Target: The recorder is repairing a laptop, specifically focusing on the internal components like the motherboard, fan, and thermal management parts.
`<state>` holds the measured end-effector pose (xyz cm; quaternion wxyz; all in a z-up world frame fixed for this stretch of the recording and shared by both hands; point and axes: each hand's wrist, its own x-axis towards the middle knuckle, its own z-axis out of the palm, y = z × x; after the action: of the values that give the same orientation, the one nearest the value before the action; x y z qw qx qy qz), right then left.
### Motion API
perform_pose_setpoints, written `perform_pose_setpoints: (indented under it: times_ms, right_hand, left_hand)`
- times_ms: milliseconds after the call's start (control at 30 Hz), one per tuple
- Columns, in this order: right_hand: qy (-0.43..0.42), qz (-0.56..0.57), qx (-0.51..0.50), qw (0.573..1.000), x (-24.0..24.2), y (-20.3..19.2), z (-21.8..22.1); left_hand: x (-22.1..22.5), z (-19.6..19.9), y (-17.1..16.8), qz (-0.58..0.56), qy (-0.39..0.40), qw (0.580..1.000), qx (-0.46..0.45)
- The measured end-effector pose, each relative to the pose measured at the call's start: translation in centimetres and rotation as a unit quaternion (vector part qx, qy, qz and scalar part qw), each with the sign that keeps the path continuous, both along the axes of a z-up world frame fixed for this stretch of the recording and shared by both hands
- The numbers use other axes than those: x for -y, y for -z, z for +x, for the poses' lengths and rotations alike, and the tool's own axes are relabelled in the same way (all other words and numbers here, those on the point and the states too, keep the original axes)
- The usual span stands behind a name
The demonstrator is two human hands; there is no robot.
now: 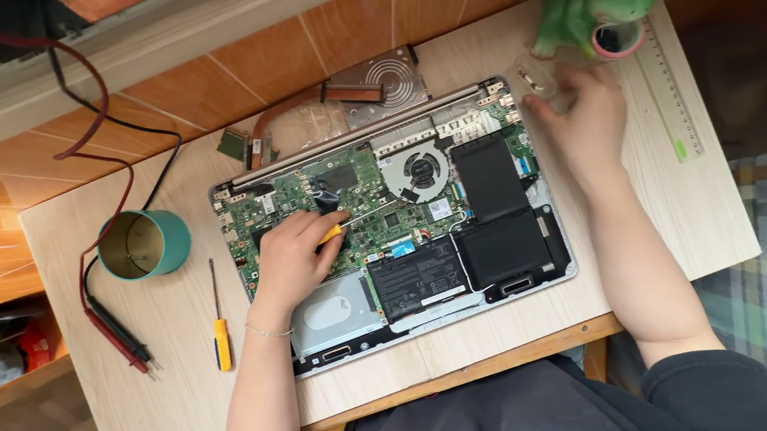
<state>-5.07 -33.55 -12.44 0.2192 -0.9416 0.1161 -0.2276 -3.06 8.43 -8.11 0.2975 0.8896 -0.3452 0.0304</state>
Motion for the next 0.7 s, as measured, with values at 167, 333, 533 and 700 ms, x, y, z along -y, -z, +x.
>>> perform_pose_setpoints:
  times_ms: [167,333,533,700]
  right_hand:
    - [-0.007,-0.003,0.015,1.000,0.1,0.0,0.5]
    - [-0.021,0.137,0.001,0.990,-1.5,-2.4,0.1]
    - [-0.121,0.251,0.002,0.960,-4.3,-3.9,-1.0]
    - [-0.167,0.277,-0.032,0.946,-6.3,-4.5,-0.7]
  left_hand:
    - [0.0,0.0,0.3,-0.006,-0.006,1.000,0.009]
    - [-0.7,-0.1,0.6,-0.055,-0.013,0.998,-0.010]
    - [-2.0,-0.9,0.2,-0.149,-0.153,0.977,0.028]
    - [-1.0,-1.8,-3.7,-0.239,-0.170,0.955,0.039]
